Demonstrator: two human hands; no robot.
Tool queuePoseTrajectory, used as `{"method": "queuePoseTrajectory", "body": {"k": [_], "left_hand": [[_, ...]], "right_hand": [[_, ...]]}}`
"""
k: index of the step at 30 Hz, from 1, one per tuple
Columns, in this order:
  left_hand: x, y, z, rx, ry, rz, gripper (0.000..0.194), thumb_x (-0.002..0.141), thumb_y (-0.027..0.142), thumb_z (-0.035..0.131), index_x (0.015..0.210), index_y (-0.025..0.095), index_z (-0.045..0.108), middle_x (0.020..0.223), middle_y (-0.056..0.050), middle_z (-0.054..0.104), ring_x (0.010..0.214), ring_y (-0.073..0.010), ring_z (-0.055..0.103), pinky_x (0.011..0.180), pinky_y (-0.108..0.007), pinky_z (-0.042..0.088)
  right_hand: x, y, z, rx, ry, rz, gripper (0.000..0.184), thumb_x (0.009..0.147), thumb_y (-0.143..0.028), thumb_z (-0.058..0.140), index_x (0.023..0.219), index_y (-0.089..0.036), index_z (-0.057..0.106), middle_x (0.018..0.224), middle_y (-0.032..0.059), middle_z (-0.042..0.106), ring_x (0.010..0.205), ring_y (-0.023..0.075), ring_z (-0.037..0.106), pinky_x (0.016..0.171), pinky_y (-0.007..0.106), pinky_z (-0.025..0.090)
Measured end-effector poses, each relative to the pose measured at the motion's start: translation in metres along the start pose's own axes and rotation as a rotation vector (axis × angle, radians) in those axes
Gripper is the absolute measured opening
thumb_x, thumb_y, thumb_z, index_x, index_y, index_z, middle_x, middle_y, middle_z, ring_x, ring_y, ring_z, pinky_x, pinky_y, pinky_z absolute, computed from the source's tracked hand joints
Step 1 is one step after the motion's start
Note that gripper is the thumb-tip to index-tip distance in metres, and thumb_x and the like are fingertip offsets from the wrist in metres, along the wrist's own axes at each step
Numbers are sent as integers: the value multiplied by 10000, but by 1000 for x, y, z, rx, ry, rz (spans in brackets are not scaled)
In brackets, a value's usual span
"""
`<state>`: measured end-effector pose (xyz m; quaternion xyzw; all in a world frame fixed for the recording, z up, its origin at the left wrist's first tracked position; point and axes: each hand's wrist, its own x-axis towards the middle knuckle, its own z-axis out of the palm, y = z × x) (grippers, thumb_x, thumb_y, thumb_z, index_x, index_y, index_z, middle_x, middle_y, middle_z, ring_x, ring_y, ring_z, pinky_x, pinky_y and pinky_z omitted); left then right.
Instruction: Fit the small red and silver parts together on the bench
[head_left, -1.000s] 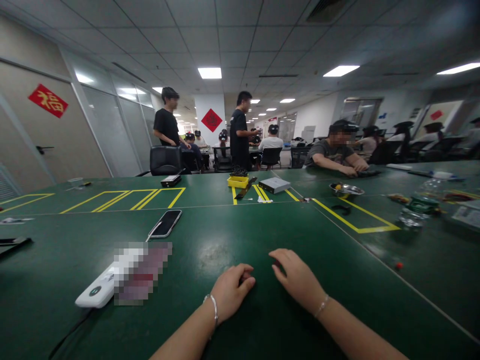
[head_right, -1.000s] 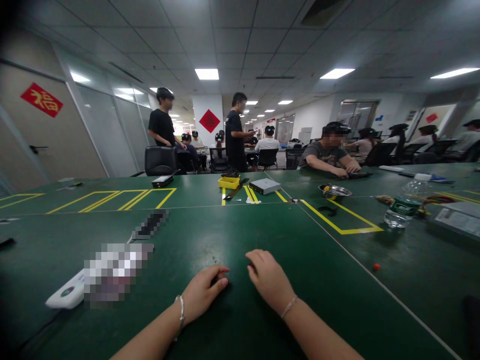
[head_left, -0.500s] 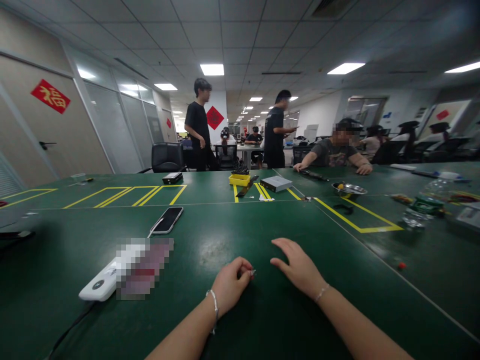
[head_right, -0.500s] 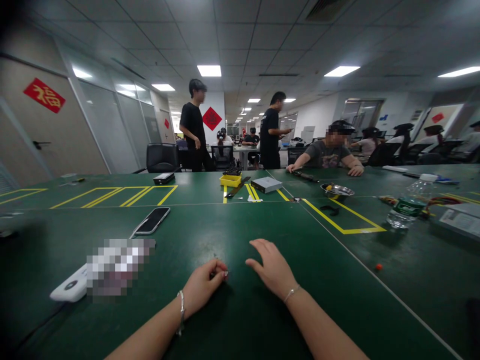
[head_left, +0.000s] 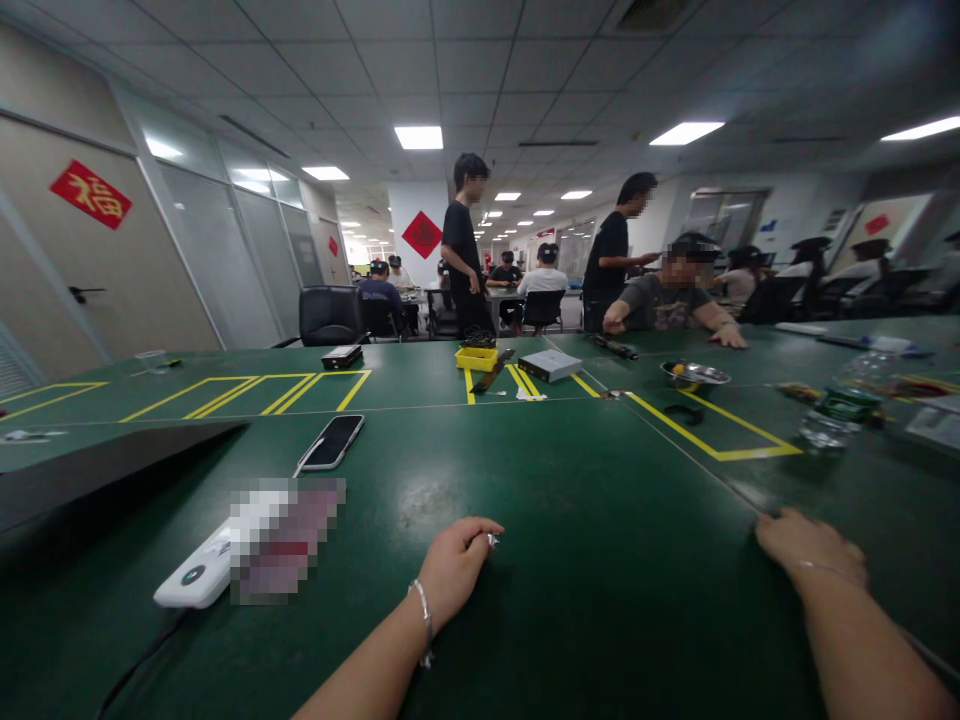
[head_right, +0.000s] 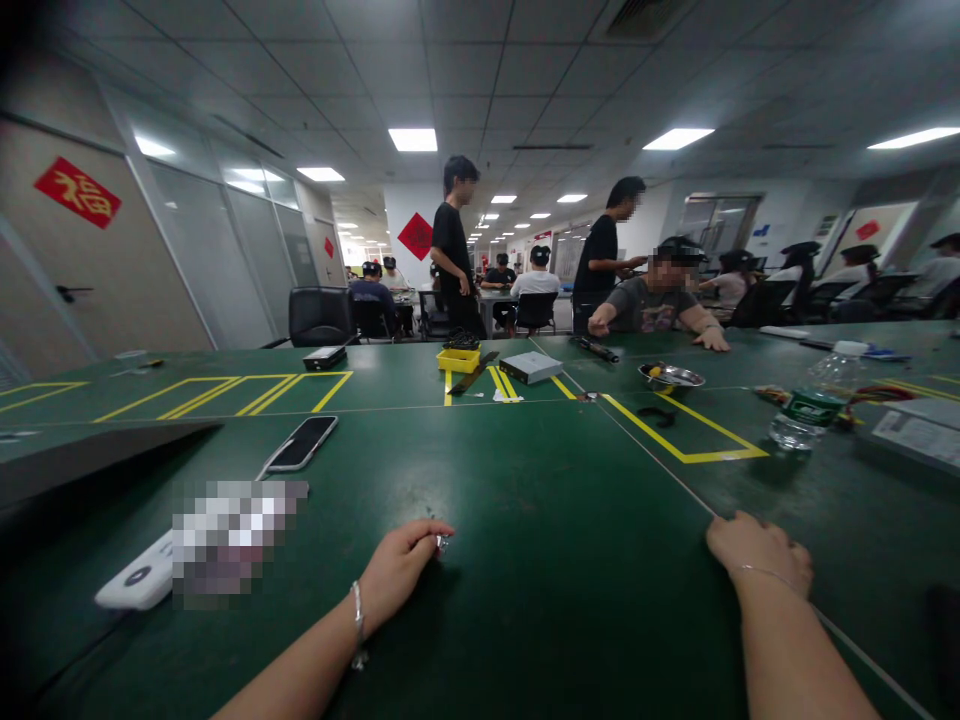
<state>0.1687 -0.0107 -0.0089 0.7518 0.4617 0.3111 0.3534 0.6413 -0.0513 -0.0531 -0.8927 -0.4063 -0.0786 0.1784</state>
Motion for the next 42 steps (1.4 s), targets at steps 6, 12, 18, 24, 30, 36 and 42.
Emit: {"method": "queuePoseTrajectory", "body": {"k": [6,12,18,24,30,36,42], "left_hand": [[-1,4,-1,13,-13,-1,278,759,290,367,903,214,592,831,-2,612,784,-150,546,740,-263,407],[-1,-2,1,12,-33,16,245,735,329,441,896,197,571,782,-7,589,716,-136,534,679,-246,415],[1,-10,6,-10,3,58,206,738,279,443,908,194,521,747,6,556,696,-121,521,658,-232,408],[5,-10,6,9,80,73,169,740,271,436,848,185,534,795,-13,555,748,-136,516,698,-251,393],[5,-9,5,-134,30,42,212,792,321,348,858,184,496,681,7,567,658,-128,524,643,-248,395],[4,-9,6,-162,38,49,205,778,328,376,838,181,506,682,10,558,653,-124,517,623,-241,387],[5,-10,6,-122,89,90,123,726,238,445,814,191,516,739,21,545,691,-114,503,648,-233,379]], "right_hand": [[-3,-8,-8,-90,-117,153,295,615,-227,410,735,-95,645,811,252,539,698,293,536,464,360,338],[-18,-48,-25,7,-95,-5,313,677,-229,374,861,-135,609,831,190,564,715,265,549,521,346,377],[-71,-155,-32,445,-214,-227,288,721,-377,376,849,-178,541,763,54,589,682,170,548,620,310,418],[-148,-246,-20,1239,-660,-129,225,698,-355,455,775,-155,525,693,30,568,615,112,540,597,256,441],[-185,-280,-12,1549,-746,103,194,616,-279,565,758,-152,526,683,13,559,586,87,520,568,217,423],[-185,-273,-15,1513,-828,-32,230,685,-368,483,741,-146,496,549,-30,504,450,60,460,435,188,350],[-186,-273,-18,1433,-842,-127,219,701,-371,462,740,-155,465,540,-32,524,434,64,468,428,196,358]]}}
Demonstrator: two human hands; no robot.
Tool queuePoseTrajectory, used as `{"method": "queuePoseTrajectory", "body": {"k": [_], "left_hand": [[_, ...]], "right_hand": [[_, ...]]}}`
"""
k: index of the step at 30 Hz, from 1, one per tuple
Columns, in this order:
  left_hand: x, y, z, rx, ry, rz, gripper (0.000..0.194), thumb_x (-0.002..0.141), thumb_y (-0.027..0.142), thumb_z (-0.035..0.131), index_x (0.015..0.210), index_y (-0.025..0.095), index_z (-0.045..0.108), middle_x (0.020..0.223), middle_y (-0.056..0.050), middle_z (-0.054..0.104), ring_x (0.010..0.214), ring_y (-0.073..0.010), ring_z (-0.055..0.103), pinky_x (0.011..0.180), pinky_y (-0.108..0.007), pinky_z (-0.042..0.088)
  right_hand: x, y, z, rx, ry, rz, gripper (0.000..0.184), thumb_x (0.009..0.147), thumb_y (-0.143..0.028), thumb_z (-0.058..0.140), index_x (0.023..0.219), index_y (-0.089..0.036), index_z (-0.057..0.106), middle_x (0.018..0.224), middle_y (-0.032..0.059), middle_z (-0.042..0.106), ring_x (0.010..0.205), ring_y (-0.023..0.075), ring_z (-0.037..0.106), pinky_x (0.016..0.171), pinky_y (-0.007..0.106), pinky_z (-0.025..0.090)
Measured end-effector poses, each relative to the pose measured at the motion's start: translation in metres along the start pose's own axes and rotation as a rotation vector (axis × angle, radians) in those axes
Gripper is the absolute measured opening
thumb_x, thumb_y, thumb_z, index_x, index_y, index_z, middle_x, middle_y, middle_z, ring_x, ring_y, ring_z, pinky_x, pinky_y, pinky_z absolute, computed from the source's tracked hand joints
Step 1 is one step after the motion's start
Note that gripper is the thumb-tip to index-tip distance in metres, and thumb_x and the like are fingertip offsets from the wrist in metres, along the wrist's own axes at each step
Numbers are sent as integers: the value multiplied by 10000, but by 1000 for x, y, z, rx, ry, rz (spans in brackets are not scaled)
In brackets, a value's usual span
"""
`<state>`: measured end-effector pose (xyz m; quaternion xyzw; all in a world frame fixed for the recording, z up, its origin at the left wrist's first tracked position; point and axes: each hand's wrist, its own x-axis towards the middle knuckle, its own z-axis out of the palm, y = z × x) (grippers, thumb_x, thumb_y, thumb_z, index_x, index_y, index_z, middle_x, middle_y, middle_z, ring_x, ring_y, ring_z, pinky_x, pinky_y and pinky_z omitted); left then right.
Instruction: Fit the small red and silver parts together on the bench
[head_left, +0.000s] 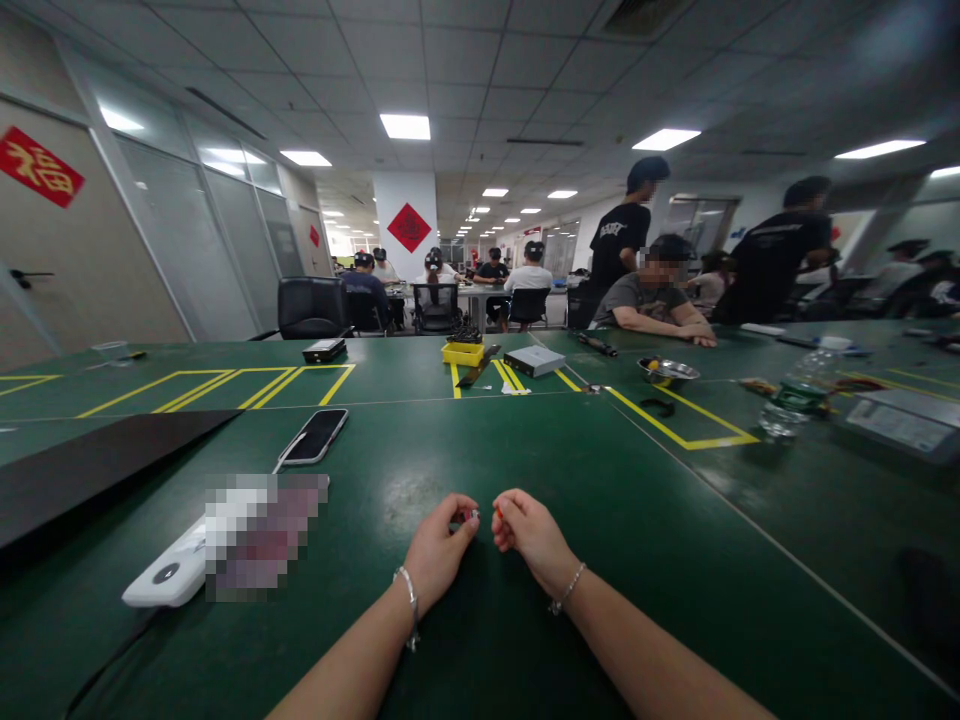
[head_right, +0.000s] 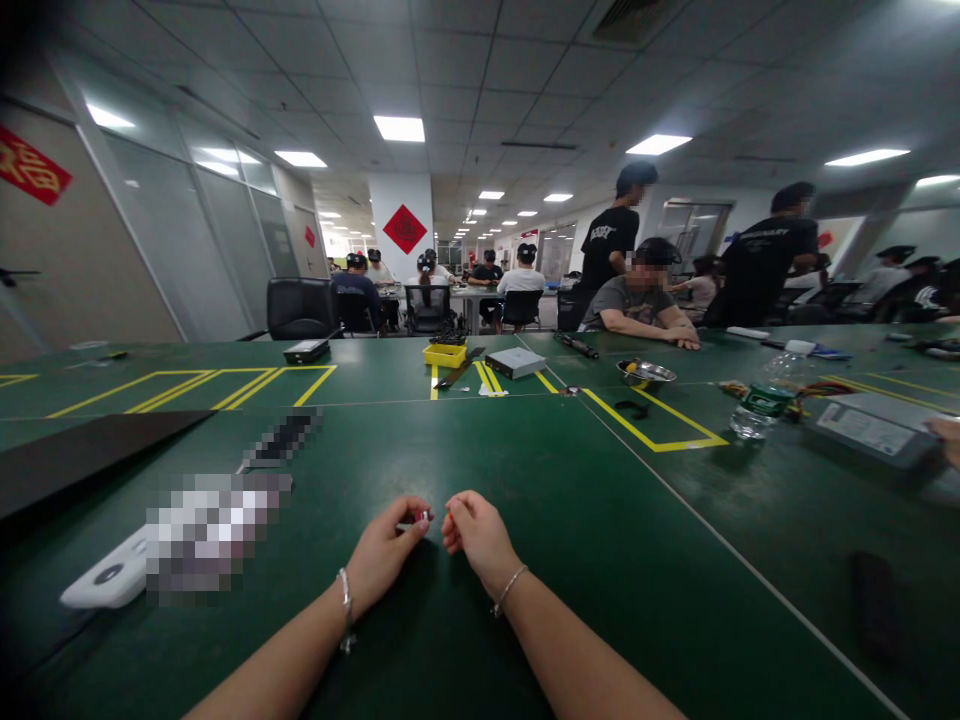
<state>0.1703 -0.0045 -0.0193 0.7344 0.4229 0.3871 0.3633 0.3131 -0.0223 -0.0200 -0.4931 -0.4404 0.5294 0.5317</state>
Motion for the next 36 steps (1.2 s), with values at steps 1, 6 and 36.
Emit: {"method": "queuePoseTrajectory", "body": {"k": [1,6,36], "left_hand": [[0,0,0,4,5,2,113,709,213,456,804,190,514,741,22,545,694,-112,503,648,-232,379],[1,-2,1,-1,54,-28,183,629,127,494,804,182,489,749,18,542,703,-115,511,629,-228,384],[0,3,-2,16,88,-59,216,668,220,517,879,184,543,789,-2,595,737,-136,546,680,-260,410]], "right_hand": [[0,0,0,1,-2,7,226,698,-374,469,742,-153,466,573,-18,545,463,70,490,451,203,376],[0,-1,1,22,7,42,254,676,-368,511,796,-149,465,689,30,592,546,93,540,521,233,408],[-3,-4,-5,83,-69,40,208,651,-321,550,774,-155,529,675,10,577,582,83,506,582,227,396]]}}
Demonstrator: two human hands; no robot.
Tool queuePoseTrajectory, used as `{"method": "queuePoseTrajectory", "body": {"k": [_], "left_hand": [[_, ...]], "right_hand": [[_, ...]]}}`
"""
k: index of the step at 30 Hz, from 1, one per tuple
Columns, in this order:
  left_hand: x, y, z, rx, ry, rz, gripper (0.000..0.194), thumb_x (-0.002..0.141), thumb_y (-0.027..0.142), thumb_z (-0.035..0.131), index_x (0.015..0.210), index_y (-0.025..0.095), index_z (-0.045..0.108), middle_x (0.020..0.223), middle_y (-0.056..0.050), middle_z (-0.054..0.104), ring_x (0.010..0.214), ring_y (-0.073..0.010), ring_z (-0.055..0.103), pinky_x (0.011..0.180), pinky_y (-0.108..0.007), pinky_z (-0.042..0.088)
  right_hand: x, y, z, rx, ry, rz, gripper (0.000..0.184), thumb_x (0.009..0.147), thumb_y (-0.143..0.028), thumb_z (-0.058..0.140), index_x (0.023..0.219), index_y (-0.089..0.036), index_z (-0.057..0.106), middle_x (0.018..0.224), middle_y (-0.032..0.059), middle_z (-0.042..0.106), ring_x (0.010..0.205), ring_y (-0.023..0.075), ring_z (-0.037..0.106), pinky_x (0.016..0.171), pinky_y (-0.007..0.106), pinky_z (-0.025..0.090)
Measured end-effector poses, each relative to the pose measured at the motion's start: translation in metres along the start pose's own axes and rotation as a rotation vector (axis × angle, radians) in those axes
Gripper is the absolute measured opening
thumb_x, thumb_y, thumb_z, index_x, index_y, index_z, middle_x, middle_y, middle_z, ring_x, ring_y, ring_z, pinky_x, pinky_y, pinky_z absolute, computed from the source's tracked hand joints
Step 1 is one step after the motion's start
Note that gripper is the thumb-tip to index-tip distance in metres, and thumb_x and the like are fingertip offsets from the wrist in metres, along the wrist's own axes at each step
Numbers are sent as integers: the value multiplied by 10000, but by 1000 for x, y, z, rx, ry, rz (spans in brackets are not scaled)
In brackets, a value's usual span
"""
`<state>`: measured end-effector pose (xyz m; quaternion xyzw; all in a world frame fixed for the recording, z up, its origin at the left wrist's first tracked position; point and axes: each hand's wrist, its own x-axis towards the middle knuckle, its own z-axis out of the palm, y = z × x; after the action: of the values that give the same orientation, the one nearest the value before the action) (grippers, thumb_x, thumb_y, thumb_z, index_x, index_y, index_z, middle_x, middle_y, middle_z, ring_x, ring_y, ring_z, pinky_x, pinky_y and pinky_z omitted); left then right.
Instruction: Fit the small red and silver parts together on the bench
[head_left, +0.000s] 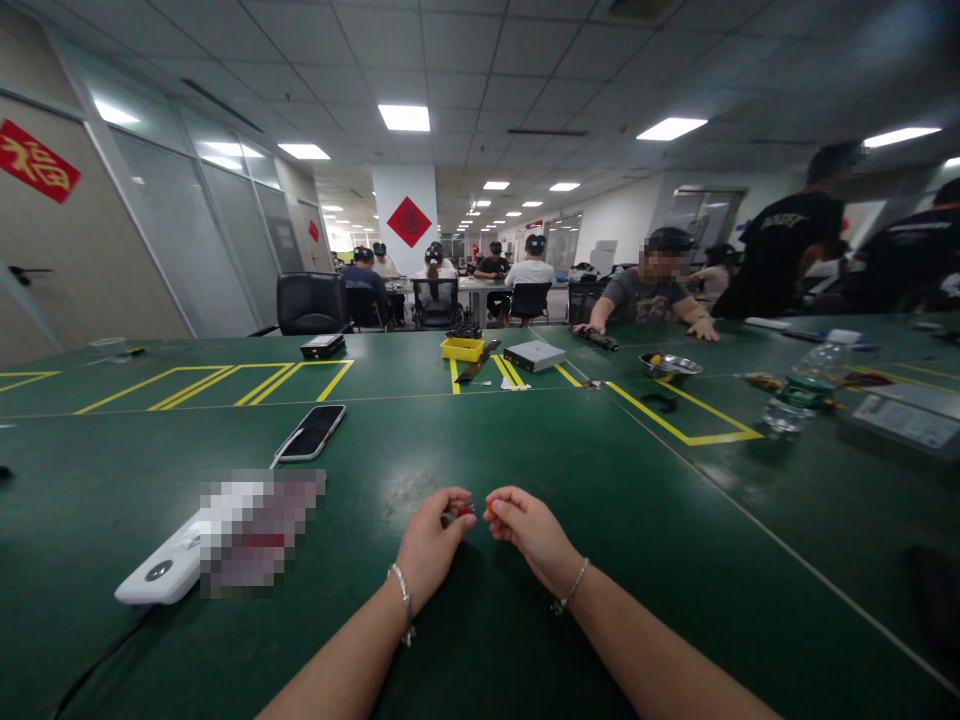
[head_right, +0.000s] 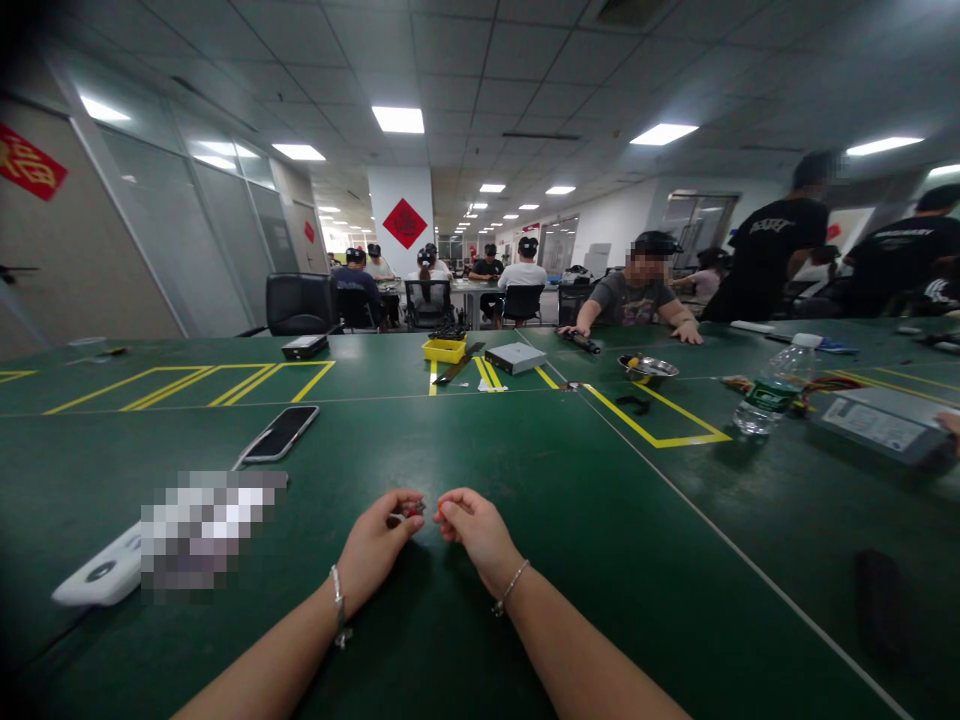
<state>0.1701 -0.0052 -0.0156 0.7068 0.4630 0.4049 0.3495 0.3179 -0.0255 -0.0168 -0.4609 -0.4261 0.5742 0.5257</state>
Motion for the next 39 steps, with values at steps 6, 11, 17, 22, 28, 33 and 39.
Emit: {"method": "queuePoseTrajectory", "body": {"k": [6,11,17,22,28,33,39], "left_hand": [[-1,2,2,64,12,82,181,620,167,558,800,184,537,725,17,571,679,-119,527,628,-242,399],[-4,6,2,173,40,156,110,657,192,529,767,189,538,703,13,557,664,-124,511,624,-250,390],[-7,10,2,213,56,134,98,669,172,501,762,194,524,711,10,564,674,-132,525,642,-262,394],[-9,14,1,276,84,102,119,660,178,513,776,200,527,684,14,560,657,-140,529,619,-267,385],[-8,14,0,284,87,80,122,669,201,515,790,199,530,677,12,561,643,-136,526,614,-262,379],[-8,11,2,317,64,98,135,667,183,511,800,203,518,701,9,555,670,-144,523,630,-268,387],[-9,8,3,304,-46,163,309,655,178,538,957,209,480,877,-23,560,838,-176,517,772,-316,389]], "right_hand": [[0,2,7,-39,-3,-36,233,617,-332,592,763,-155,546,688,10,594,608,93,521,593,228,395],[-2,2,14,-98,25,-81,228,591,-353,613,692,-152,574,638,8,598,587,101,517,569,229,391],[-9,3,16,-231,74,-131,325,671,-435,512,776,-155,638,706,37,615,667,147,544,613,264,423],[-11,4,17,-303,58,-139,371,708,-450,459,838,-155,643,760,55,622,712,172,552,619,281,435],[-15,2,17,-407,34,-223,347,722,-436,441,816,-181,658,791,47,634,746,191,553,651,300,428],[-13,3,18,-402,38,-208,287,710,-377,473,838,-184,642,827,44,637,744,182,564,649,293,430],[2,-8,2,-436,135,-182,182,618,-321,562,707,-168,602,704,37,634,666,156,572,619,268,423]]}}
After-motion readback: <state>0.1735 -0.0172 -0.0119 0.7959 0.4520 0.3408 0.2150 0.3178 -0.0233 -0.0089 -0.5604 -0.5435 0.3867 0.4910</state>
